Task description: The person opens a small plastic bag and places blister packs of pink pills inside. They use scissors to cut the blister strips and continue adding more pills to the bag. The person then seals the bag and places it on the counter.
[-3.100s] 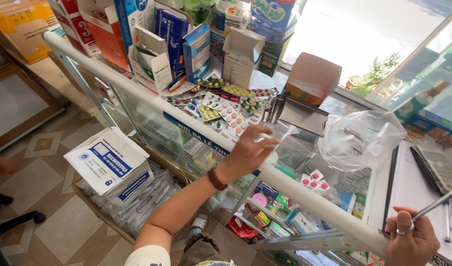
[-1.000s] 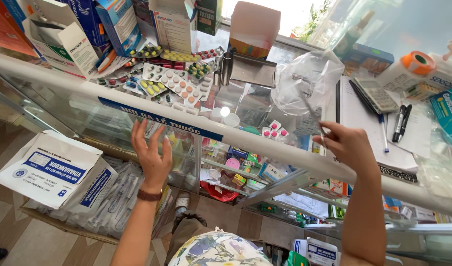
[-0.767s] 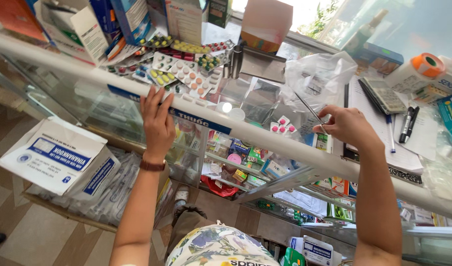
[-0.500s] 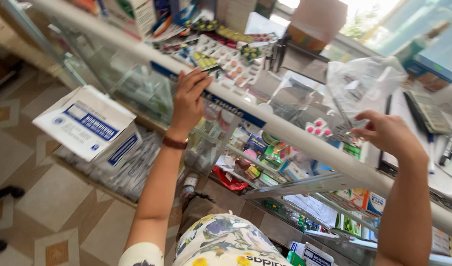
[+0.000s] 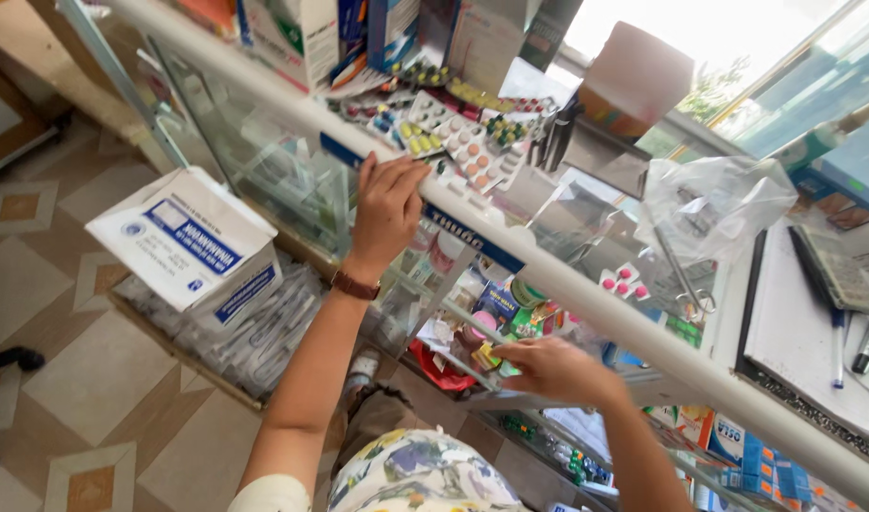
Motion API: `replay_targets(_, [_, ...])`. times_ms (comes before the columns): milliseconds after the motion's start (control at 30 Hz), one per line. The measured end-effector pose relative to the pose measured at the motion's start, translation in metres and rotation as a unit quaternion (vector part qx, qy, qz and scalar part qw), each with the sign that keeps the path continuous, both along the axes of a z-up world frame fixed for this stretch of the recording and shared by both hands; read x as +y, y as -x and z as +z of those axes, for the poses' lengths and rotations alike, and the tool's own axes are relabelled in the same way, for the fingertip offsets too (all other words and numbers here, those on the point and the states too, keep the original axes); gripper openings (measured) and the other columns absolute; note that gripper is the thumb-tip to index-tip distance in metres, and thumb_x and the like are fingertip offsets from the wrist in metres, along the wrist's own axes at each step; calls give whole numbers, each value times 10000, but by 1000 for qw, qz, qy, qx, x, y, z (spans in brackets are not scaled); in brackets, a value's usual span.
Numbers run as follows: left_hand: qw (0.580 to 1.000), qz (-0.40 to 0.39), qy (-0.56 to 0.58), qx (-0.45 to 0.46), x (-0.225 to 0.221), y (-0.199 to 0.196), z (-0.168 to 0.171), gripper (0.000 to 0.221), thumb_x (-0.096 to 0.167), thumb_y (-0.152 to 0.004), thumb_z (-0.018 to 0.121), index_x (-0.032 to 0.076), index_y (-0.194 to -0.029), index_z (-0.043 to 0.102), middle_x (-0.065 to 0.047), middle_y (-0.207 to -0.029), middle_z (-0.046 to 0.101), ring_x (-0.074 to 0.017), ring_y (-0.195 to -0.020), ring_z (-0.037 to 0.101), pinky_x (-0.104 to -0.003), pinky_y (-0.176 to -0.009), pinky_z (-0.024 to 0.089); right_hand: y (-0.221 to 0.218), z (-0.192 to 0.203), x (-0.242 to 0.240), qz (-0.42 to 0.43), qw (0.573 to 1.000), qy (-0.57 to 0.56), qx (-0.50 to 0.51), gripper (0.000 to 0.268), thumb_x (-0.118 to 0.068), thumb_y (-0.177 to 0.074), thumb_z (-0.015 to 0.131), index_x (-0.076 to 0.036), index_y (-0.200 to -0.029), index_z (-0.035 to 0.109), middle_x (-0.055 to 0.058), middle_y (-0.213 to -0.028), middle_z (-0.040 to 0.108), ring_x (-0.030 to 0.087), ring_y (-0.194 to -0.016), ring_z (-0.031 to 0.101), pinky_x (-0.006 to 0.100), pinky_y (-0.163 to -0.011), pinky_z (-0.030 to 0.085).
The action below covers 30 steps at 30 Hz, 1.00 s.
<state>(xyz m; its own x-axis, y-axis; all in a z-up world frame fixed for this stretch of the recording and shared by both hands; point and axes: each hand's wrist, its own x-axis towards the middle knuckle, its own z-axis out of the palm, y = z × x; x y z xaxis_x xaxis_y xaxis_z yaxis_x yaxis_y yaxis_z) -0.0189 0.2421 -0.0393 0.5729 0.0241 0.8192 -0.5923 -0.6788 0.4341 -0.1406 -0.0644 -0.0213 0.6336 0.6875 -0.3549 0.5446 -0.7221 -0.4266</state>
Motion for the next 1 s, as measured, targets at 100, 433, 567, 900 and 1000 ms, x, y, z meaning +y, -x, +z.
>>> replay_targets(100, [1000, 19, 17, -13, -6, -5, 7, 254, 33, -991, 620, 54, -1229, 706, -119, -1126, 723, -261, -1139, 653, -530, -1211, 358, -13, -36, 10, 14, 994, -108, -6, 405, -265, -897, 719, -61, -1243, 666, 179, -1041, 733, 360, -904, 690, 453, -806, 527])
replay_targets(433, [997, 67, -30, -32, -42, -48, 35, 391, 102, -936, 678, 92, -1325, 644, -95, -1316, 568, -327, -1289, 501, -519, -1089, 385, -112, -136, 3, -294, 933, -205, -35, 284, -304, -934, 742, -100, -1132, 736, 104, -979, 768, 207, -840, 675, 353, -734, 524])
replay_targets(567, [998, 65, -23, -13, -36, -47, 33, 360, 86, -927, 681, 98, -1286, 656, -111, -1320, 566, -340, -1296, 509, -511, -1098, 397, -175, -147, 18, -113, 788, -599, -90, 348, -298, -977, 740, -45, -1212, 695, 95, -1041, 764, 169, -932, 671, 332, -863, 546])
replay_targets(900, [998, 53, 6, -21, -32, -49, 40, 293, 73, -918, 662, 89, -1211, 678, -94, -1225, 614, -324, -1240, 551, -537, -1149, 392, -251, -100, 126, -75, 913, -317, -245, 335, -282, -972, 743, -51, -1210, 690, 99, -1054, 760, 183, -946, 671, 341, -868, 546])
replay_targets(1000, [999, 39, 16, -19, -32, -48, 40, 289, 72, -927, 654, 78, -1216, 679, -94, -1199, 631, -318, -1222, 564, -522, -1146, 399, -253, -99, 131, -77, 918, -294, -255, 332, -276, -970, 743, -53, -1210, 689, 100, -1058, 759, 188, -951, 671, 343, -870, 546])
